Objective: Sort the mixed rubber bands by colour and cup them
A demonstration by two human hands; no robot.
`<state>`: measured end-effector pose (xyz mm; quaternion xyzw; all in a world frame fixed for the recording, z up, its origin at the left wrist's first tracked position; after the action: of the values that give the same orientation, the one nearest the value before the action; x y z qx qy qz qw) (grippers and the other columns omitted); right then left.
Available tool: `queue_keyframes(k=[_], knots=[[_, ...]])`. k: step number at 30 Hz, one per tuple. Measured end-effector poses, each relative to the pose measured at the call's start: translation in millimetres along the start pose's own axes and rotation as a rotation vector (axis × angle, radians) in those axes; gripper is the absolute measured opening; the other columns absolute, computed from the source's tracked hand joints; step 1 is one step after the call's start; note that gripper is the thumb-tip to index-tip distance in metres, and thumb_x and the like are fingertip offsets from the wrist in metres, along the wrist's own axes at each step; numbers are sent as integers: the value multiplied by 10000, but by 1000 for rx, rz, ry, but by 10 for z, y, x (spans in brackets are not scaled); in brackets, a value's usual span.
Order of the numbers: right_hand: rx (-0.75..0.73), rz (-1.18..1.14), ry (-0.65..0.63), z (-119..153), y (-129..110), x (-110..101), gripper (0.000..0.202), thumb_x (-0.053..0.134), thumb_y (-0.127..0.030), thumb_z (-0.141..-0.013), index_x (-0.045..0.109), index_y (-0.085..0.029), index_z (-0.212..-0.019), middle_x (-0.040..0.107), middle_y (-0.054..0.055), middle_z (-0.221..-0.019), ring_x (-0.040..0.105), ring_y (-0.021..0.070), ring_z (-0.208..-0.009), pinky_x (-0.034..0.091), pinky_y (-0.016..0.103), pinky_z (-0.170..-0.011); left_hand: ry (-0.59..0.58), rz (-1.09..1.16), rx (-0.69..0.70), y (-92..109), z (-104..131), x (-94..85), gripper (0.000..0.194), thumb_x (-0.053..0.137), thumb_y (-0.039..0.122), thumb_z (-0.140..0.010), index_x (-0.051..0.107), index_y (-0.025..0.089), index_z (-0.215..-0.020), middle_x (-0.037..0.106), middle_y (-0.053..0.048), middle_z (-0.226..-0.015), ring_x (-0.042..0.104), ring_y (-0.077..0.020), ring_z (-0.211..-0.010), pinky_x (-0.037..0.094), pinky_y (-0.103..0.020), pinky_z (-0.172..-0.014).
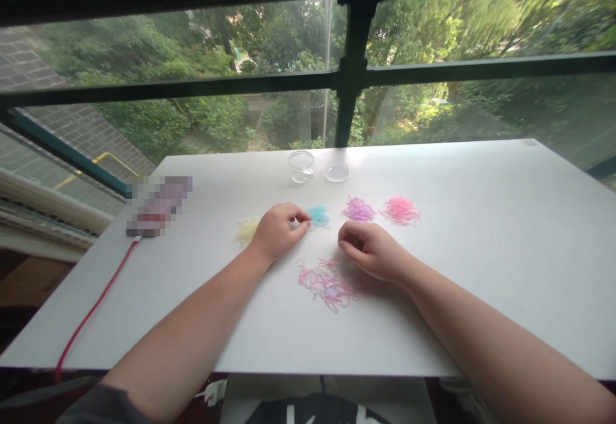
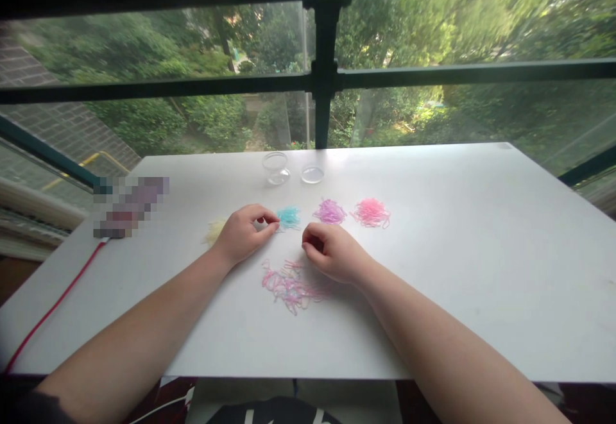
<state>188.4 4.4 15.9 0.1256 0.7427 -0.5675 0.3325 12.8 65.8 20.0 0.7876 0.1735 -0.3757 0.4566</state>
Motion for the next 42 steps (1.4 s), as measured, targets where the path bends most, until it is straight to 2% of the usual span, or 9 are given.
queue_keyframes(k=[6, 10, 13, 17, 24, 34, 38, 42], knots=[[35, 94, 30, -6, 38, -92, 66, 491, -125, -745, 507, -184, -719, 488, -39, -596, 420, 86, -541, 325, 215, -511, -14, -82, 78, 42, -7, 34, 143, 545, 200, -772, 688, 202, -780, 672, -13, -792, 579, -164, -792, 436, -312, -807], [5, 146, -54, 11, 30, -74, 92, 500, -107, -724, 548, -180, -753, 517, -32, -618, 434, 84, -549, 328, 213, -523, -12, -27, 123, 93, 10, -42, 203, 497, 170, -787, 695, 181, -829, 672, -28, -813, 575, -142, -731, 448, -279, -736], [-41, 189, -130, 29, 14, -51, 159, 526, -104, -709, 601, -176, -830, 549, -19, -655, 450, 87, -564, 337, 217, -542, -145, 23, 185, 151, 51, -25, 212, 489, 150, -776, 695, 172, -824, 662, -21, -774, 552, -114, -647, 440, -246, -664], [-116, 203, -155, 35, -1, -18, 222, 549, -130, -736, 649, -186, -925, 577, 2, -706, 478, 96, -598, 358, 224, -577, -345, 11, 247, 222, 121, 78, 204, 513, 152, -753, 701, 189, -821, 651, -7, -715, 540, -108, -614, 423, -229, -615], [-146, 251, -121, 27, -12, 75, 135, 554, -149, -772, 667, -205, -821, 615, 25, -775, 529, 120, -664, 378, 234, -622, -442, 39, 284, 322, 182, 179, 231, 510, 158, -767, 715, 228, -849, 666, -6, -789, 582, -129, -729, 443, -231, -697], [-119, 216, -113, 19, -11, 27, 101, 532, -114, -772, 602, -181, -802, 606, 14, -762, 503, 111, -659, 365, 227, -611, -513, 80, 304, 355, 219, 201, 230, 512, 143, -757, 717, 229, -814, 661, -3, -780, 575, -119, -711, 437, -221, -714], [-133, 167, -119, 26, -44, 32, 103, 521, -108, -781, 594, -178, -805, 599, 14, -751, 498, 109, -653, 365, 224, -605, -449, 110, 217, 335, 197, 178, 176, 502, 157, -757, 670, 187, -800, 636, 1, -712, 550, -109, -649, 428, -222, -646], [-162, 116, -120, 35, -94, 52, 76, 520, -125, -796, 577, -174, -790, 587, 14, -737, 496, 109, -650, 369, 225, -605, -414, 168, 148, 329, 199, 189, 165, 570, 256, -742, 644, 172, -862, 630, -13, -741, 531, -102, -606, 420, -225, -587]])
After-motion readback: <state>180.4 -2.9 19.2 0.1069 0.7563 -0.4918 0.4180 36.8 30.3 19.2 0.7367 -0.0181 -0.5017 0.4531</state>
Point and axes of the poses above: each hand's wrist, its own z-axis away from the middle knuckle, its own x-axis out of the palm, y = z × x, the point moved 5 cm from there along -z, towards the middle knuckle
